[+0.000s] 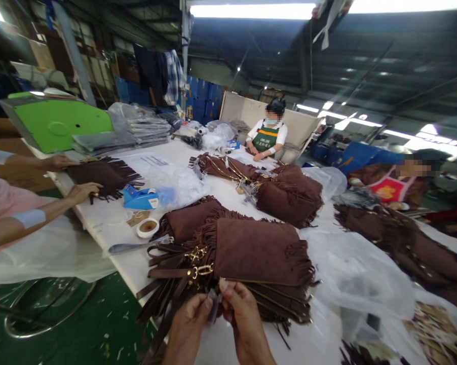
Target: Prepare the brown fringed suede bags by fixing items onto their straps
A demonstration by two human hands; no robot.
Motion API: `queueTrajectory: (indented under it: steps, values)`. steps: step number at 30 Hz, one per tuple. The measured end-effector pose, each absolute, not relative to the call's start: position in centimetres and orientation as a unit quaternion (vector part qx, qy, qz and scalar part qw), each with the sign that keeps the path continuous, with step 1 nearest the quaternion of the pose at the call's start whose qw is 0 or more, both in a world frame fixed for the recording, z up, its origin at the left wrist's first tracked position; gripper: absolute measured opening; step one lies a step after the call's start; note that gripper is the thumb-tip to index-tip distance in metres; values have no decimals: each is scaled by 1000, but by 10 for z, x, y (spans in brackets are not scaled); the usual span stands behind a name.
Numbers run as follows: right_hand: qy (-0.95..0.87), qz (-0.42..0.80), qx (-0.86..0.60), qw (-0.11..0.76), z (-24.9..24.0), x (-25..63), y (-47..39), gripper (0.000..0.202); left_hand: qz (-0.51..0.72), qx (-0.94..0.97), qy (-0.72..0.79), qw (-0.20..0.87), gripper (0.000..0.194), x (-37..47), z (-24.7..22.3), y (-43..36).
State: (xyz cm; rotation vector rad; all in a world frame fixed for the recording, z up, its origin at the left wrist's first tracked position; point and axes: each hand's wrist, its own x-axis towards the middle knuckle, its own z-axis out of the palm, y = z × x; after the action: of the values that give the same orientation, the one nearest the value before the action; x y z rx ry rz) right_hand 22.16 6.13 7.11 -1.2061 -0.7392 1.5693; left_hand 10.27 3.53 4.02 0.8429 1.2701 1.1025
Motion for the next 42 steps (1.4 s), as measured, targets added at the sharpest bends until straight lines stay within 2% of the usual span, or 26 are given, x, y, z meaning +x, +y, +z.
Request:
queueTrajectory:
  steps: [6, 14, 21, 26, 31, 35, 42]
  values:
    - [-334, 626, -528, 466, 67, 225, 63, 44, 459, 290, 504, 672, 59, 106, 36, 39]
    - [-402, 560, -566, 452, 66, 231, 66, 46, 455, 269, 495, 690, 57, 112, 28, 43]
    - [-461, 537, -554, 438, 69, 238, 58, 41, 469, 289, 516, 656, 51, 114, 25, 44]
    - [-516, 466, -583, 421, 71, 244, 48, 25, 472, 346, 557, 589, 44, 113, 42, 44]
    - [-572, 383, -597, 412, 65, 242, 46, 10, 473, 360, 583, 554, 46, 112, 47, 45]
    - [-571, 377, -597, 419, 55, 238, 50, 9, 485, 357, 567, 561, 48, 111, 44, 48]
    - [-584, 390, -557, 444, 47, 236, 54, 19, 508, 365, 572, 530, 39, 109, 53, 53]
